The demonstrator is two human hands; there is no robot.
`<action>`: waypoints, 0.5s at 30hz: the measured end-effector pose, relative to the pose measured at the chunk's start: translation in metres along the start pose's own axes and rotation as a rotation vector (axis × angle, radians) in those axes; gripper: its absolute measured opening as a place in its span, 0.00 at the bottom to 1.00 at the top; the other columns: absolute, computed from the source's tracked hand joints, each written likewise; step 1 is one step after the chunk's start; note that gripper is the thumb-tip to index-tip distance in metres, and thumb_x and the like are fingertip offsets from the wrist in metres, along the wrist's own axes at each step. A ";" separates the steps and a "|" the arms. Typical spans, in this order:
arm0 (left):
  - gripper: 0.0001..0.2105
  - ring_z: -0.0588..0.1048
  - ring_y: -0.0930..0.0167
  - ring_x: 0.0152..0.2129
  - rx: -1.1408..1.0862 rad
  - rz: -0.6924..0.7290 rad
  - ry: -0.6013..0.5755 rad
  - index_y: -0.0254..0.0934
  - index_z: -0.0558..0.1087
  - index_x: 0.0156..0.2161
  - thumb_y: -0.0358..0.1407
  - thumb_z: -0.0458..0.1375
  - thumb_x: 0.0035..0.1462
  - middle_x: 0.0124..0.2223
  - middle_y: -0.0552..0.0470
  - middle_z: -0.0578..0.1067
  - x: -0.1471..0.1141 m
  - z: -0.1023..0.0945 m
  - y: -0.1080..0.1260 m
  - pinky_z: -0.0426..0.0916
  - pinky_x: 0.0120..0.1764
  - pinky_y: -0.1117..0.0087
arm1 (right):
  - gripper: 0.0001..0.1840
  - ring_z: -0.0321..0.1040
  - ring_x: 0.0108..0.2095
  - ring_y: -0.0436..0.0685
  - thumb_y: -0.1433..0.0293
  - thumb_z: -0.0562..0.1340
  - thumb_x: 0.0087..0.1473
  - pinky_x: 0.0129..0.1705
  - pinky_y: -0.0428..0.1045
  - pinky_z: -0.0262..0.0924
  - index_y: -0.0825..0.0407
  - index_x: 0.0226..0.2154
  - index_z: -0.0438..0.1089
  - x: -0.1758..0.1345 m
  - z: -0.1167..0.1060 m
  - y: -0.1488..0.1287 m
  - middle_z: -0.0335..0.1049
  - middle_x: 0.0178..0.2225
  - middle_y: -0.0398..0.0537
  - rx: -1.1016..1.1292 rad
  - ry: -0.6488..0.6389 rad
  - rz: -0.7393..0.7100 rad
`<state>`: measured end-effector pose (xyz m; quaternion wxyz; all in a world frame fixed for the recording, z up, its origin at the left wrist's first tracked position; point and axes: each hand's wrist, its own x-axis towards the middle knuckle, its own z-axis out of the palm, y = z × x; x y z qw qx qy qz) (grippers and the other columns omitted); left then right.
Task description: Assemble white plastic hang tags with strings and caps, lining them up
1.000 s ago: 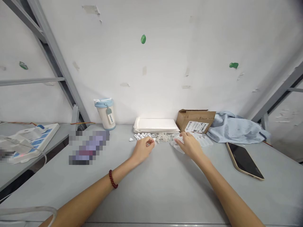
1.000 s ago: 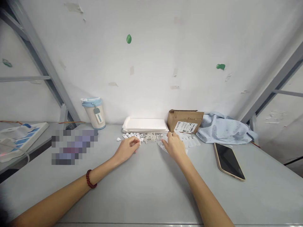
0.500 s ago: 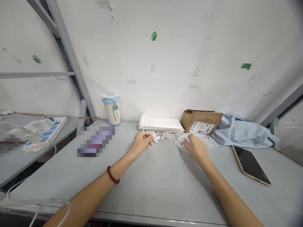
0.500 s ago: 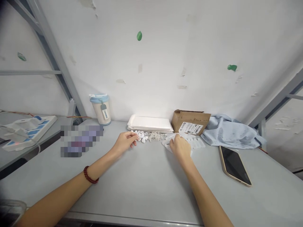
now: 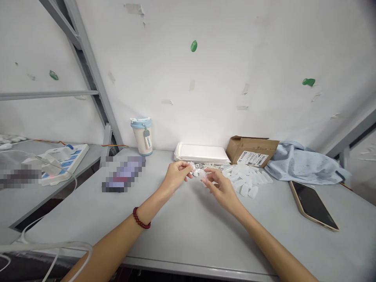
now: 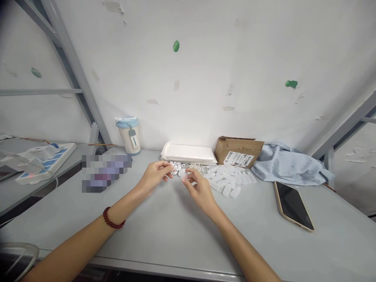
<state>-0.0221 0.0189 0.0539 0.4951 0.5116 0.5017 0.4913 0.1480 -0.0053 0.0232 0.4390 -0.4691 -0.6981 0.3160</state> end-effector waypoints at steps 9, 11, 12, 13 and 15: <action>0.04 0.72 0.75 0.21 0.099 0.072 -0.071 0.32 0.70 0.29 0.31 0.57 0.49 0.24 0.54 0.70 0.001 0.005 -0.010 0.62 0.22 0.77 | 0.21 0.66 0.29 0.52 0.60 0.55 0.56 0.29 0.48 0.63 0.53 0.49 0.59 -0.006 0.008 0.006 0.72 0.33 0.49 -0.082 -0.063 -0.036; 0.04 0.72 0.75 0.22 0.121 0.088 -0.070 0.32 0.70 0.29 0.32 0.57 0.49 0.25 0.54 0.71 0.001 0.005 -0.011 0.63 0.22 0.76 | 0.20 0.66 0.29 0.53 0.60 0.54 0.56 0.28 0.48 0.63 0.53 0.49 0.59 -0.007 0.009 0.007 0.71 0.33 0.48 -0.100 -0.055 -0.057; 0.04 0.72 0.74 0.22 0.137 0.100 -0.064 0.32 0.69 0.29 0.32 0.57 0.49 0.26 0.54 0.71 0.002 0.004 -0.012 0.63 0.22 0.76 | 0.20 0.66 0.29 0.53 0.60 0.54 0.56 0.28 0.48 0.64 0.53 0.49 0.59 -0.007 0.009 0.007 0.71 0.32 0.48 -0.106 -0.049 -0.066; 0.04 0.73 0.74 0.22 0.157 0.115 -0.055 0.32 0.69 0.29 0.32 0.57 0.49 0.26 0.53 0.71 0.002 0.004 -0.012 0.64 0.23 0.76 | 0.20 0.67 0.29 0.53 0.60 0.54 0.57 0.28 0.48 0.64 0.53 0.49 0.59 -0.007 0.009 0.007 0.71 0.32 0.48 -0.110 -0.042 -0.074; 0.04 0.73 0.73 0.22 0.200 0.147 -0.039 0.33 0.69 0.29 0.33 0.57 0.49 0.26 0.53 0.72 0.002 0.004 -0.012 0.64 0.24 0.75 | 0.19 0.68 0.30 0.54 0.60 0.54 0.57 0.28 0.48 0.64 0.52 0.48 0.59 -0.007 0.009 0.007 0.71 0.32 0.48 -0.120 -0.034 -0.085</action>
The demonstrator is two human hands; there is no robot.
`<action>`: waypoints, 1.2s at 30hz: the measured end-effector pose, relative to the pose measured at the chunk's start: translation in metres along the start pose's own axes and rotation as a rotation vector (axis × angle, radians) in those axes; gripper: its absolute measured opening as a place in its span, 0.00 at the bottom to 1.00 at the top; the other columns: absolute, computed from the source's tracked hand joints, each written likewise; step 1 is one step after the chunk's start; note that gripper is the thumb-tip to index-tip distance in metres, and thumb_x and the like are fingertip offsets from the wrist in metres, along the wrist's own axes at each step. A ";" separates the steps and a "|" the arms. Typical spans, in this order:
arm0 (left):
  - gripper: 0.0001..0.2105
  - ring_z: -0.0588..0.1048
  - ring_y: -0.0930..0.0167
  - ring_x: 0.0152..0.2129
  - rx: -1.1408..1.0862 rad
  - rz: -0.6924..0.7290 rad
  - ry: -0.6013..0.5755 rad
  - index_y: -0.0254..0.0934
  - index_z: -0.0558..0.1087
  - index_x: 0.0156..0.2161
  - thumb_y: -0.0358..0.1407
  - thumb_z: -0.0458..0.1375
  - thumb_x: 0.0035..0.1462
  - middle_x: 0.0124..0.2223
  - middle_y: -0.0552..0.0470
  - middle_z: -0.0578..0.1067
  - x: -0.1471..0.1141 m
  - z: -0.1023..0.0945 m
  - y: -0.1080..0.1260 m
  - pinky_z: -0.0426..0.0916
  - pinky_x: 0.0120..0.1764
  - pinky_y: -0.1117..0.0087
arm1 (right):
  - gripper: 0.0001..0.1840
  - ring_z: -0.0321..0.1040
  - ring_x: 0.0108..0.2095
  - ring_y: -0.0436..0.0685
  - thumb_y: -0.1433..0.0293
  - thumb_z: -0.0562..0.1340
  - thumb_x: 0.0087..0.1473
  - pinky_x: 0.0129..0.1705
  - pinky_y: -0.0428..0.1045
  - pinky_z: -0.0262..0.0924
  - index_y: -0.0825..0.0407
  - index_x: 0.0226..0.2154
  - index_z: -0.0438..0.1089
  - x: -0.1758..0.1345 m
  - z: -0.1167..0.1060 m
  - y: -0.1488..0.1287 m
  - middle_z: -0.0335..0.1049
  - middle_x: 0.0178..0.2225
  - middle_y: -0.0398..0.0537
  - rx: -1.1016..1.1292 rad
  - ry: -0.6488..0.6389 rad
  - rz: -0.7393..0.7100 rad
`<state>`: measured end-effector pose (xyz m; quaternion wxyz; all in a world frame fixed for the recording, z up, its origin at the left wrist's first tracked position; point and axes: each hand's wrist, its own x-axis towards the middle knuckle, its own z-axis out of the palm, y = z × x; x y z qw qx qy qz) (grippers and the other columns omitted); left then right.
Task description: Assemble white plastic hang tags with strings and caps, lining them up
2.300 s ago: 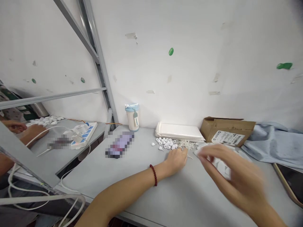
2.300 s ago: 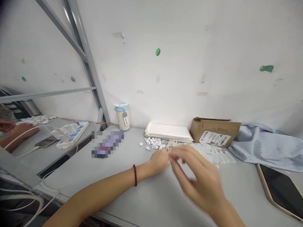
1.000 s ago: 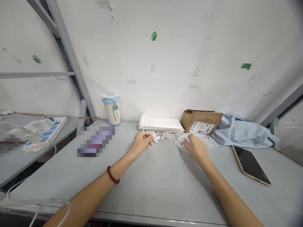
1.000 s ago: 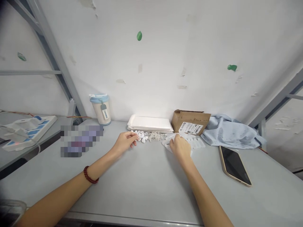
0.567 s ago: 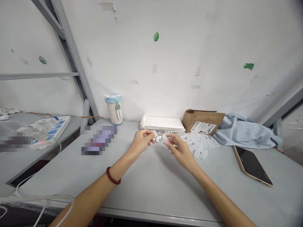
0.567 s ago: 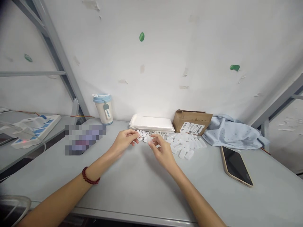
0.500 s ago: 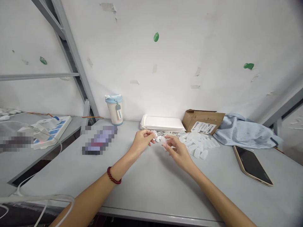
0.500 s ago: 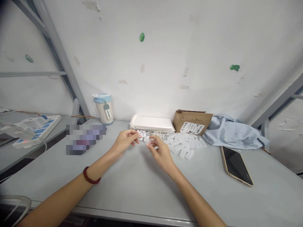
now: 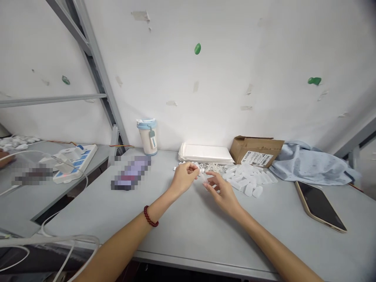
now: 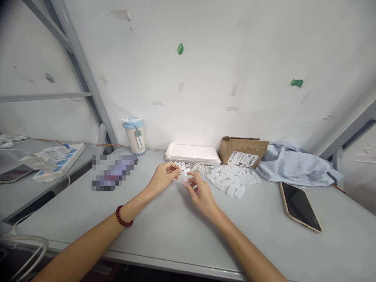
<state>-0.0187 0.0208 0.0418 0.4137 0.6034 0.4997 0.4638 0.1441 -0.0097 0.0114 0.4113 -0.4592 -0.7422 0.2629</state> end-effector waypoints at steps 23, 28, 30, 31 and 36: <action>0.08 0.71 0.74 0.21 0.056 0.010 -0.176 0.34 0.70 0.27 0.37 0.56 0.51 0.24 0.54 0.72 -0.005 0.001 0.002 0.63 0.22 0.76 | 0.16 0.68 0.29 0.55 0.64 0.51 0.59 0.30 0.50 0.63 0.50 0.49 0.58 -0.001 -0.002 0.006 0.73 0.33 0.48 -0.148 -0.047 -0.069; 0.11 0.72 0.73 0.21 0.069 0.024 -0.211 0.34 0.71 0.26 0.41 0.57 0.52 0.24 0.53 0.72 -0.004 -0.002 0.003 0.62 0.22 0.76 | 0.17 0.68 0.30 0.55 0.64 0.52 0.59 0.30 0.50 0.63 0.50 0.49 0.59 -0.002 -0.002 0.005 0.72 0.34 0.49 -0.140 -0.031 -0.070; 0.11 0.72 0.73 0.22 0.069 0.040 -0.226 0.34 0.72 0.27 0.41 0.57 0.52 0.25 0.53 0.73 -0.004 -0.003 0.003 0.63 0.23 0.76 | 0.17 0.68 0.31 0.55 0.64 0.52 0.58 0.30 0.50 0.64 0.51 0.50 0.58 -0.002 -0.002 0.004 0.72 0.34 0.49 -0.127 -0.028 -0.071; 0.11 0.72 0.73 0.23 0.068 0.059 -0.235 0.34 0.73 0.28 0.41 0.57 0.52 0.26 0.52 0.74 -0.004 -0.004 0.003 0.63 0.24 0.75 | 0.17 0.68 0.30 0.55 0.64 0.52 0.58 0.30 0.50 0.64 0.51 0.50 0.58 -0.002 -0.002 0.004 0.72 0.34 0.49 -0.117 -0.025 -0.067; 0.09 0.72 0.71 0.26 0.244 0.221 -0.225 0.36 0.74 0.29 0.38 0.55 0.54 0.29 0.52 0.75 -0.005 -0.006 0.002 0.65 0.31 0.73 | 0.17 0.68 0.30 0.54 0.63 0.53 0.58 0.31 0.50 0.63 0.51 0.49 0.59 -0.002 -0.002 0.002 0.72 0.33 0.48 -0.059 -0.007 -0.022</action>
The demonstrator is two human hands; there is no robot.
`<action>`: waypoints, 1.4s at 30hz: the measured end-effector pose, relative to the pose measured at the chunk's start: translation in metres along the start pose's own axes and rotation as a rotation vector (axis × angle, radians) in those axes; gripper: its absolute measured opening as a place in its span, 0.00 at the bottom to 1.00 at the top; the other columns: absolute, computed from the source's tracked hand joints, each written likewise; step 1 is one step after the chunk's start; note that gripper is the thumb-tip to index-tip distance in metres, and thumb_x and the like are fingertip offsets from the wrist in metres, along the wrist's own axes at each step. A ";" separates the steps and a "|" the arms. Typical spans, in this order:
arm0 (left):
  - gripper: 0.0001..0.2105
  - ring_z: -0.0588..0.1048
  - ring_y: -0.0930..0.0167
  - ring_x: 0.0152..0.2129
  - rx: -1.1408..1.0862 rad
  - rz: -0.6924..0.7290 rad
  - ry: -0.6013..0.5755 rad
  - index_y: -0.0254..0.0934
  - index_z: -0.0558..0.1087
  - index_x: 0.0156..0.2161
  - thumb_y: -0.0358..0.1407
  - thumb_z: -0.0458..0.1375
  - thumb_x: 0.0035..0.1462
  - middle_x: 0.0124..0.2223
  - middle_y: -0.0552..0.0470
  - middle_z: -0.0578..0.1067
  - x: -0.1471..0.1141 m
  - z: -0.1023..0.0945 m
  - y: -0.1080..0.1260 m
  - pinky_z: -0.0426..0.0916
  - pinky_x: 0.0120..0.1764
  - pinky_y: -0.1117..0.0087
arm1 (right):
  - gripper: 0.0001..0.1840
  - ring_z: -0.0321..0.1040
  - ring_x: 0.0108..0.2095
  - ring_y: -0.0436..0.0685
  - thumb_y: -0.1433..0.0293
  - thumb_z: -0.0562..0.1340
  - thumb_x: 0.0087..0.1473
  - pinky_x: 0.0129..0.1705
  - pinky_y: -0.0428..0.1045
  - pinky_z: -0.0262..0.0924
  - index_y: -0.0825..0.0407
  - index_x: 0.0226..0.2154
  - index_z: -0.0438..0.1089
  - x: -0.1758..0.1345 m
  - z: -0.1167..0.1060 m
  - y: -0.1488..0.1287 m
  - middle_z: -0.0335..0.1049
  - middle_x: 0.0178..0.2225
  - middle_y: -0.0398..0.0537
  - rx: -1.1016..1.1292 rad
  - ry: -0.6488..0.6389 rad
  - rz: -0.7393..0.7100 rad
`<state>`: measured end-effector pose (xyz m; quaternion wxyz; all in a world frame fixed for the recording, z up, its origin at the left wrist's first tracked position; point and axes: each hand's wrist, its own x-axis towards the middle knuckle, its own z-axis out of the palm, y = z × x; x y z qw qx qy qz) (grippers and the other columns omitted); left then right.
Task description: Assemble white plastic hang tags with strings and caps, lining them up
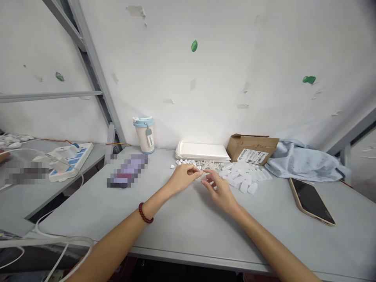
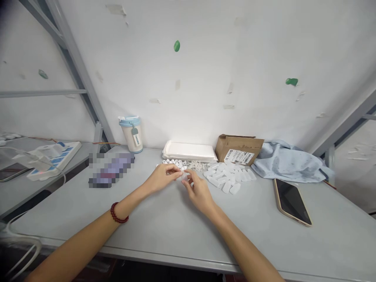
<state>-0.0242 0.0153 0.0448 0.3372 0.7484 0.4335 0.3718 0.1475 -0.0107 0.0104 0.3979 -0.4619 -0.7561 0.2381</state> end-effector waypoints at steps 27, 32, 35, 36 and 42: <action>0.23 0.65 0.60 0.52 0.477 0.466 0.172 0.36 0.60 0.52 0.37 0.60 0.53 0.53 0.41 0.66 -0.015 0.022 -0.011 0.67 0.50 0.57 | 0.24 0.73 0.32 0.59 0.54 0.65 0.44 0.33 0.52 0.65 0.51 0.38 0.64 0.007 -0.002 -0.003 0.74 0.29 0.47 0.626 0.088 0.321; 0.18 0.67 0.61 0.49 0.525 0.484 0.137 0.36 0.63 0.50 0.38 0.59 0.55 0.50 0.43 0.68 -0.015 0.022 -0.012 0.68 0.48 0.58 | 0.24 0.73 0.33 0.58 0.54 0.65 0.44 0.36 0.54 0.67 0.51 0.39 0.64 0.005 0.001 -0.004 0.74 0.32 0.48 0.634 0.079 0.319; 0.17 0.66 0.61 0.48 0.566 0.489 0.119 0.35 0.64 0.49 0.37 0.58 0.55 0.50 0.43 0.68 -0.015 0.023 -0.011 0.67 0.48 0.59 | 0.23 0.73 0.32 0.57 0.54 0.64 0.45 0.36 0.54 0.67 0.51 0.38 0.64 0.006 0.002 -0.002 0.73 0.32 0.48 0.641 0.061 0.316; 0.17 0.66 0.61 0.48 0.572 0.483 0.113 0.35 0.64 0.49 0.37 0.58 0.55 0.50 0.43 0.69 -0.015 0.023 -0.010 0.67 0.48 0.59 | 0.23 0.73 0.32 0.57 0.54 0.64 0.45 0.35 0.54 0.67 0.51 0.38 0.64 0.006 0.003 -0.001 0.73 0.32 0.48 0.640 0.057 0.314; 0.16 0.65 0.62 0.47 0.469 0.350 0.030 0.36 0.68 0.45 0.34 0.61 0.50 0.47 0.46 0.72 -0.010 0.007 -0.010 0.65 0.49 0.60 | 0.23 0.71 0.31 0.55 0.56 0.65 0.44 0.32 0.51 0.66 0.51 0.39 0.65 0.007 0.002 -0.002 0.71 0.32 0.47 0.581 -0.021 0.321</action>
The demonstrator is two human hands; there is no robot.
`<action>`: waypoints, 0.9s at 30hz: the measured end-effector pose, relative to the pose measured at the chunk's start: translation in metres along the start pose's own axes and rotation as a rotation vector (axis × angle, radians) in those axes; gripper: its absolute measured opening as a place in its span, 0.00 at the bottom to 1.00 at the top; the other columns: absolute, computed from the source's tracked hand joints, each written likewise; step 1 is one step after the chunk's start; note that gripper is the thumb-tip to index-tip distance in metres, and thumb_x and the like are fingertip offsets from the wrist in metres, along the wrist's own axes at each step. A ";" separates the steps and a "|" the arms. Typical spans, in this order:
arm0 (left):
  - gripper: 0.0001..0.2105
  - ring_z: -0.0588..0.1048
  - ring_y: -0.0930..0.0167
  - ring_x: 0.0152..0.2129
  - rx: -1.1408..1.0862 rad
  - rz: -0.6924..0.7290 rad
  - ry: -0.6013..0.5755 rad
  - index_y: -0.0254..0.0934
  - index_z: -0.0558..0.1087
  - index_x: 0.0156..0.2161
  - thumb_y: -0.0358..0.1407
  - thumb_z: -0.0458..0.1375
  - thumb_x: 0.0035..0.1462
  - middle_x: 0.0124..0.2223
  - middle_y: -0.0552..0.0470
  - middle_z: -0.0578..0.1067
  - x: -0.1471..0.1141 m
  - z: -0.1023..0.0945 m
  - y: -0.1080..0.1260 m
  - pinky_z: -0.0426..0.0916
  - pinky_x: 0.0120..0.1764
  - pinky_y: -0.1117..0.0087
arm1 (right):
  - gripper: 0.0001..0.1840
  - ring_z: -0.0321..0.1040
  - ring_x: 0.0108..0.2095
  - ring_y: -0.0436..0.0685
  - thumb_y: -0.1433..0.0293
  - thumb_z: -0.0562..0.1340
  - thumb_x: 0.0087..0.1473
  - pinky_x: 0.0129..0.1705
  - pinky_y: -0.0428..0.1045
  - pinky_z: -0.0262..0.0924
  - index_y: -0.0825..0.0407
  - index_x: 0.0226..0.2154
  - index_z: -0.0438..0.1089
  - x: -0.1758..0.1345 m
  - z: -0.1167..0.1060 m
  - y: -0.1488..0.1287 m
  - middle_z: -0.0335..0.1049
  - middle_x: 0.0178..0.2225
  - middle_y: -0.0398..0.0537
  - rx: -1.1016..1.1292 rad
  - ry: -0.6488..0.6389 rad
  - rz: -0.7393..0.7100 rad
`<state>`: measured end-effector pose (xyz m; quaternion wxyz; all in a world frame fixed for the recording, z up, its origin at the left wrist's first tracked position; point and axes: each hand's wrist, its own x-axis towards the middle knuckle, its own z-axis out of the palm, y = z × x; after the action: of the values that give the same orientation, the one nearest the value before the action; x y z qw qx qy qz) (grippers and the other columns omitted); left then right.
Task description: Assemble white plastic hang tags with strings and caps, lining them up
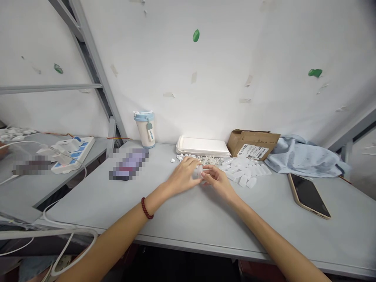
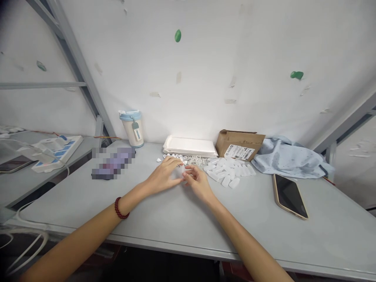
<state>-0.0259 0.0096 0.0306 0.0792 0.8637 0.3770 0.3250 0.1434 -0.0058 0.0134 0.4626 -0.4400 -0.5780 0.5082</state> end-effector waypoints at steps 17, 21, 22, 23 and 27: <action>0.23 0.62 0.61 0.52 -0.087 -0.181 -0.337 0.39 0.68 0.49 0.35 0.61 0.43 0.51 0.50 0.71 -0.003 -0.047 -0.021 0.63 0.51 0.62 | 0.13 0.68 0.25 0.51 0.62 0.62 0.45 0.26 0.47 0.59 0.53 0.33 0.66 0.001 -0.006 -0.004 0.71 0.30 0.47 -0.175 0.049 0.013; 0.24 0.63 0.60 0.51 -0.116 -0.114 -0.292 0.40 0.66 0.50 0.34 0.60 0.44 0.51 0.49 0.70 -0.004 -0.041 -0.017 0.64 0.49 0.61 | 0.15 0.69 0.25 0.51 0.62 0.62 0.46 0.26 0.47 0.60 0.53 0.36 0.66 -0.001 -0.005 -0.005 0.70 0.32 0.47 -0.197 0.015 -0.004; 0.24 0.63 0.60 0.51 -0.119 -0.106 -0.286 0.40 0.66 0.51 0.33 0.60 0.44 0.51 0.49 0.70 -0.004 -0.040 -0.016 0.64 0.49 0.60 | 0.16 0.69 0.26 0.51 0.62 0.62 0.47 0.26 0.48 0.61 0.53 0.37 0.66 -0.001 -0.004 -0.004 0.70 0.33 0.47 -0.193 -0.004 -0.011; 0.24 0.63 0.60 0.51 -0.118 -0.104 -0.285 0.40 0.66 0.50 0.33 0.60 0.44 0.50 0.49 0.71 -0.004 -0.038 -0.016 0.64 0.49 0.60 | 0.17 0.70 0.26 0.52 0.61 0.62 0.47 0.26 0.48 0.61 0.53 0.39 0.66 -0.001 -0.004 -0.004 0.70 0.34 0.48 -0.183 -0.024 -0.018; 0.23 0.63 0.60 0.51 -0.094 -0.101 -0.287 0.38 0.68 0.49 0.32 0.61 0.44 0.50 0.48 0.71 -0.004 -0.035 -0.014 0.62 0.52 0.58 | 0.22 0.71 0.33 0.54 0.62 0.61 0.48 0.29 0.48 0.63 0.51 0.47 0.64 -0.003 -0.003 -0.001 0.70 0.40 0.51 -0.162 -0.096 -0.040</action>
<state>-0.0580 0.0128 0.0504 0.1887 0.8767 0.3890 0.2110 0.1470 -0.0081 0.0143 0.4074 -0.4396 -0.6472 0.4711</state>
